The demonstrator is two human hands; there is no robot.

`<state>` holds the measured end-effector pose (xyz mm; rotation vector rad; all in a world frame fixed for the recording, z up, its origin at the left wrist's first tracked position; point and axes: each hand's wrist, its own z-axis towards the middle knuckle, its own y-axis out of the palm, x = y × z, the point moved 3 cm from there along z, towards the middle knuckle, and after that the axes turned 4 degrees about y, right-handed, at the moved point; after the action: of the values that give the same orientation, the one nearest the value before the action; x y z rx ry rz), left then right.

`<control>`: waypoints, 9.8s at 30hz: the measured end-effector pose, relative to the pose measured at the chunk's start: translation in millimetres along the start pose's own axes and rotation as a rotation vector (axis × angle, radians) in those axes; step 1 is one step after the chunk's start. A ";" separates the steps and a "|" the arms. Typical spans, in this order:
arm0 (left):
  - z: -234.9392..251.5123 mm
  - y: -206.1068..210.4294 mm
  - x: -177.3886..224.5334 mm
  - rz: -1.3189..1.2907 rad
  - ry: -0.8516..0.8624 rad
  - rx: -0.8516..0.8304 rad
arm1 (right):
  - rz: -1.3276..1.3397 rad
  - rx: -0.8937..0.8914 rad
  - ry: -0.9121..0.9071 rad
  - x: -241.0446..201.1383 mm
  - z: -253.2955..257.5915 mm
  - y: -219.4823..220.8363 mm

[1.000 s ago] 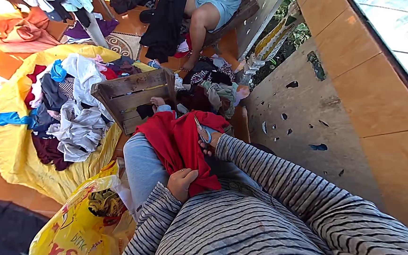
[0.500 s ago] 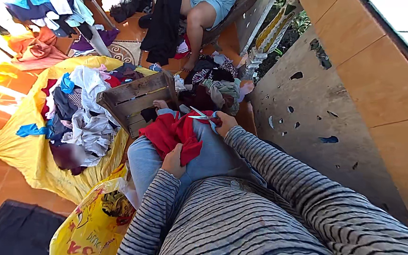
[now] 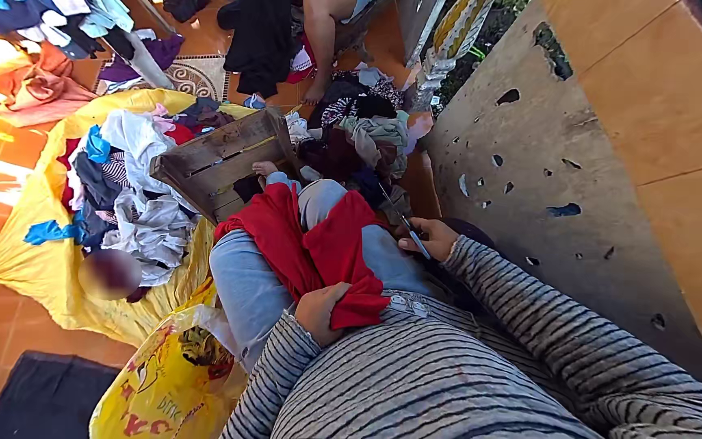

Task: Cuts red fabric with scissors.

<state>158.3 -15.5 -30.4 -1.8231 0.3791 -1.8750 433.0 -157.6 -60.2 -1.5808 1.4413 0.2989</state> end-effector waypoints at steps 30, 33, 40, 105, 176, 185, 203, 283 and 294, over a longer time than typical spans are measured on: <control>-11.0 1.7 -4.0 0.084 0.222 0.402 | 0.862 -0.416 0.206 -57.0 -2.4 64.3; -11.6 1.5 -3.8 0.092 0.219 0.401 | 0.913 -0.405 0.202 -57.3 -2.0 64.4; -13.1 1.6 -4.6 0.107 0.225 0.386 | 0.886 -0.431 0.092 -47.5 6.2 59.5; 72.1 -91.0 -0.2 -0.923 -0.022 0.343 | 0.377 -0.556 -0.422 -62.7 -5.0 54.4; 55.9 -85.1 21.8 -0.695 0.085 0.491 | 0.586 -0.563 -0.557 -91.1 -14.5 79.0; 58.2 -74.4 18.6 -0.801 0.053 0.540 | 0.639 -0.533 -0.565 -97.2 -13.5 82.3; 60.2 -71.5 21.3 -0.715 -0.077 0.402 | 0.666 -0.369 -0.597 -95.8 -16.5 85.4; 64.1 -82.9 33.9 -0.371 -0.304 0.259 | -0.063 -0.226 -0.383 -84.4 -12.5 26.7; 158.1 -65.6 54.3 -0.187 -0.405 -0.103 | 0.034 0.041 -0.357 -43.0 -18.2 -3.9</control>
<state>305.3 33.0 60.6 -2.3137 0.1668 -1.5663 417.3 -144.1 -18.1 -1.3883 1.1895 0.5384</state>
